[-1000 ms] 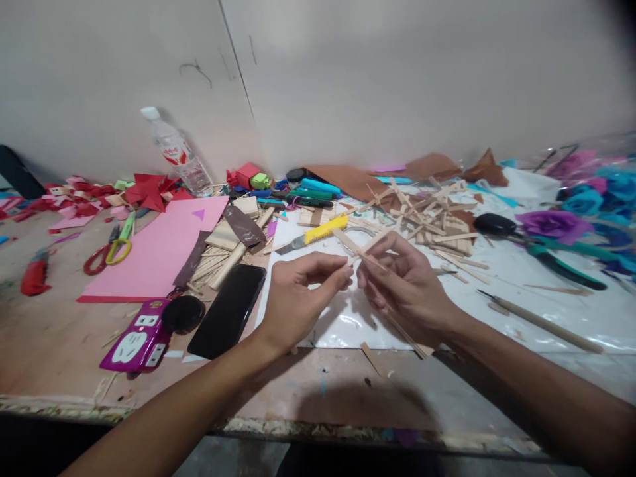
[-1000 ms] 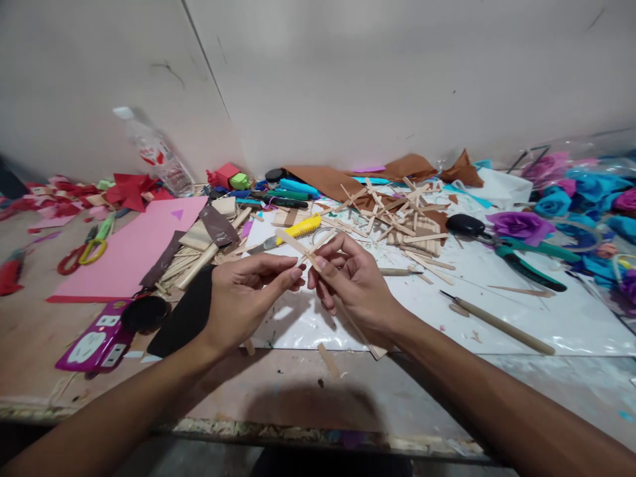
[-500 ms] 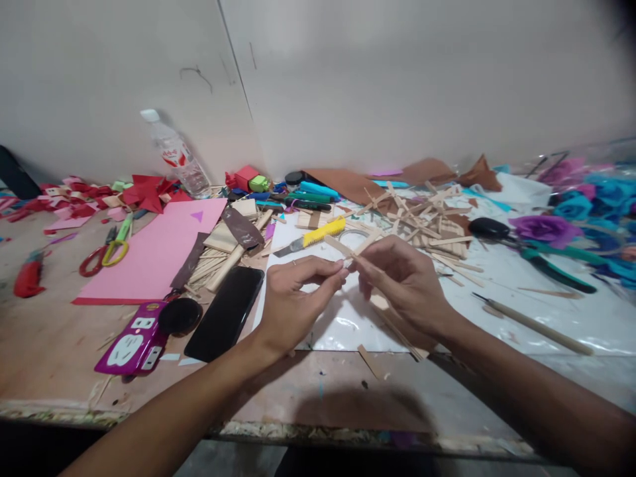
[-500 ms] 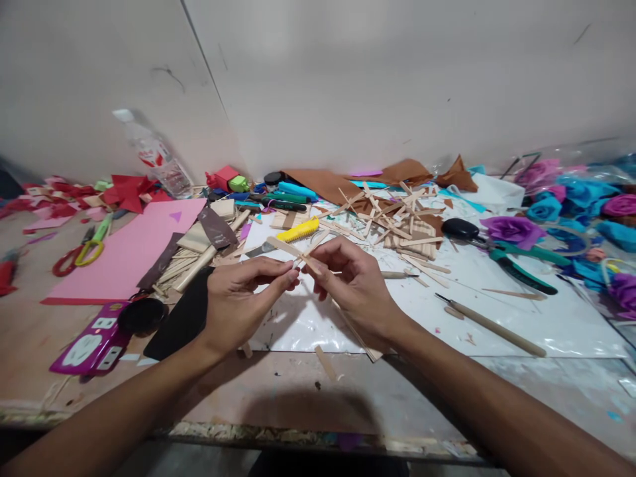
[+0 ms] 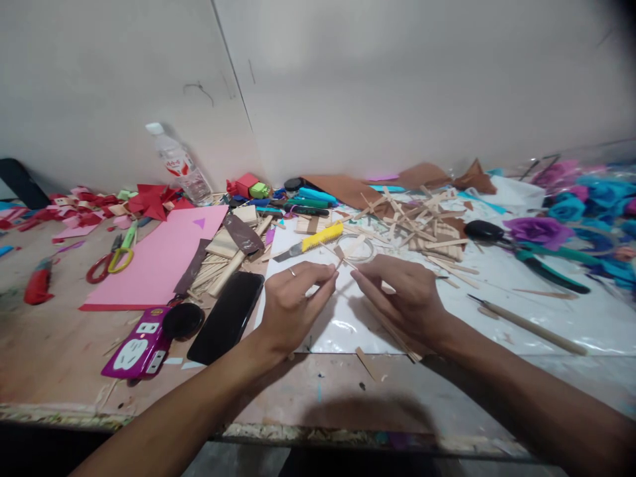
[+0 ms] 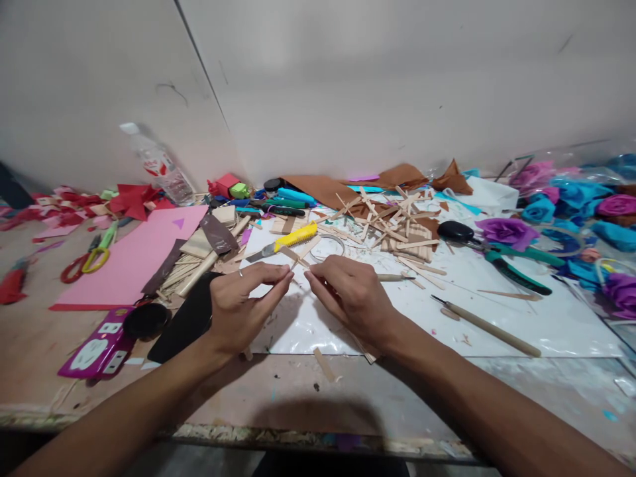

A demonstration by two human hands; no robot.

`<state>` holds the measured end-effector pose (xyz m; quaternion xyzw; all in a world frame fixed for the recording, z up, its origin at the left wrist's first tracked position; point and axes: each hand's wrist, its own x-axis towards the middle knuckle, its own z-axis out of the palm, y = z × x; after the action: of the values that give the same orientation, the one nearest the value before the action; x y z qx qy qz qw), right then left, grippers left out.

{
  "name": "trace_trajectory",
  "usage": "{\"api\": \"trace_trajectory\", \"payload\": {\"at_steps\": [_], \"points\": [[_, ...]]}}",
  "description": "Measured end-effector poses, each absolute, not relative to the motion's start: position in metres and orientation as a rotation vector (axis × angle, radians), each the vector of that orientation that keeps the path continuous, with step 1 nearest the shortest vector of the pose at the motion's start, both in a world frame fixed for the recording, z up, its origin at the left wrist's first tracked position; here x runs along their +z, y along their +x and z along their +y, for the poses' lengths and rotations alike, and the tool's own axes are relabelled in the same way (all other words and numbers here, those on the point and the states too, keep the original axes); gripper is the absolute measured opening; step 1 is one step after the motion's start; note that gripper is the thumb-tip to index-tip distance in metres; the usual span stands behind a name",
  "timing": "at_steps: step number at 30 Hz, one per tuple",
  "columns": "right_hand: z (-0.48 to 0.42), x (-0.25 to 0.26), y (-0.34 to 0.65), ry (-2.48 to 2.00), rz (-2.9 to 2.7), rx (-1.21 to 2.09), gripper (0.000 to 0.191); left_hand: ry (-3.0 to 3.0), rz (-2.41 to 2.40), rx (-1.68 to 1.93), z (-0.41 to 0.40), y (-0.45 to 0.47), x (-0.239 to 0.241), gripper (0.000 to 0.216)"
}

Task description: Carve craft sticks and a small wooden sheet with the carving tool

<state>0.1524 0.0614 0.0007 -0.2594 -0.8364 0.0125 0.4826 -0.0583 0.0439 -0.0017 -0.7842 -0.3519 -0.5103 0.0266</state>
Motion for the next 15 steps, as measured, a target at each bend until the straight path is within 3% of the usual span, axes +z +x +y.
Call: {"api": "trace_trajectory", "payload": {"at_steps": [4,7,12,15], "points": [[0.061,-0.001,0.152,-0.657,-2.043,0.093,0.005,-2.425,-1.101,-1.553,0.044,-0.057,-0.002,0.008],[0.063,0.0,0.154,-0.674,-2.014,0.117,0.006,-2.434,-1.178,-1.619,0.045,-0.059,-0.003,0.022],[0.076,0.002,0.16,-0.691,-1.996,0.164,0.008,-2.395,-1.291,-1.784,0.057,-0.072,0.003,0.061],[0.083,0.0,0.165,-0.622,-2.038,0.165,0.008,-2.667,-1.037,-1.498,0.066,-0.08,0.008,0.113]]}}
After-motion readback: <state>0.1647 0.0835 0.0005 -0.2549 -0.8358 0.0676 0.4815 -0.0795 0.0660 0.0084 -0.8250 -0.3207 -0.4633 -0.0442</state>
